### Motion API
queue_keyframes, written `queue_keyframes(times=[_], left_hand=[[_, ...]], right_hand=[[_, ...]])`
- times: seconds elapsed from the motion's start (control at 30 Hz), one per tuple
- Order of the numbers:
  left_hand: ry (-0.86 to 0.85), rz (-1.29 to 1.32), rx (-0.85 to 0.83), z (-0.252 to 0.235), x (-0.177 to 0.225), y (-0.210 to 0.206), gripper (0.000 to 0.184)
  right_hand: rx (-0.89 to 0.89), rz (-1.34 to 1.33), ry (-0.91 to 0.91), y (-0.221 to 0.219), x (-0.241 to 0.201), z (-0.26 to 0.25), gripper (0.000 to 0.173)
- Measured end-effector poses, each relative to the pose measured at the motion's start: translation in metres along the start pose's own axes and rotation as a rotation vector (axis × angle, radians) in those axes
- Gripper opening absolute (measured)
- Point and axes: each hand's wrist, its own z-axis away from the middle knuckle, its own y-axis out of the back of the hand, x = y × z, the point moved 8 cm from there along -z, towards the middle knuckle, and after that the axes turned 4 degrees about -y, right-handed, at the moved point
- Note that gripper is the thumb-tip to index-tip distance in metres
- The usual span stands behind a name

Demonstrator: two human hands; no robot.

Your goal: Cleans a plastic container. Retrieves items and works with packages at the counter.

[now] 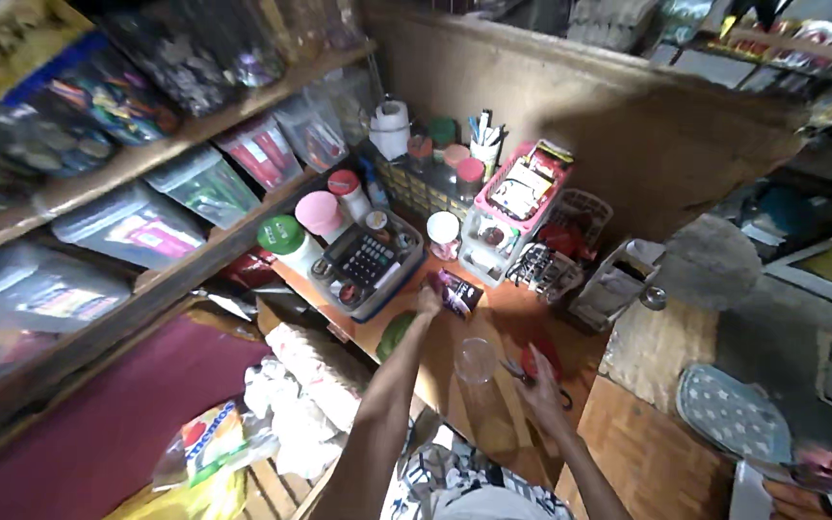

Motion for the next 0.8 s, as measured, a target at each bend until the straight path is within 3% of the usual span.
queue_keyframes(times=[0.07,0.17,0.27,0.37,0.47,0.53,0.63,0.8], left_hand=[[0.027,0.037,-0.07,-0.003,0.003,0.0,0.059],[-0.051,0.174,-0.119,-0.005,-0.004,-0.009,0.039],[-0.122,-0.01,-0.048,0.0,-0.005,-0.005,0.045],[-0.478,-0.214,-0.087,0.009,0.03,-0.021,0.046],[-0.886,-0.4,-0.299,0.028,0.081,-0.056,0.045],[-1.01,-0.575,-0.427,0.035,0.096,-0.079,0.052],[-0.944,-0.813,-0.524,0.034,0.103,-0.096,0.057],[-0.929,-0.951,-0.511,0.031,0.111,-0.093,0.052]], right_hand=[[0.108,0.02,-0.055,0.023,0.021,0.0,0.062],[0.085,0.14,-0.157,0.037,0.049,0.003,0.043],[-0.033,0.345,-0.172,0.031,0.065,0.01,0.042],[-0.073,0.439,-0.133,0.019,0.078,0.024,0.047],[0.001,0.417,-0.039,0.016,0.075,0.033,0.035],[-0.015,0.429,-0.04,0.014,0.073,0.036,0.031],[-0.046,0.449,-0.046,0.013,0.074,0.04,0.029],[-0.103,0.481,-0.119,0.014,0.087,0.054,0.03]])
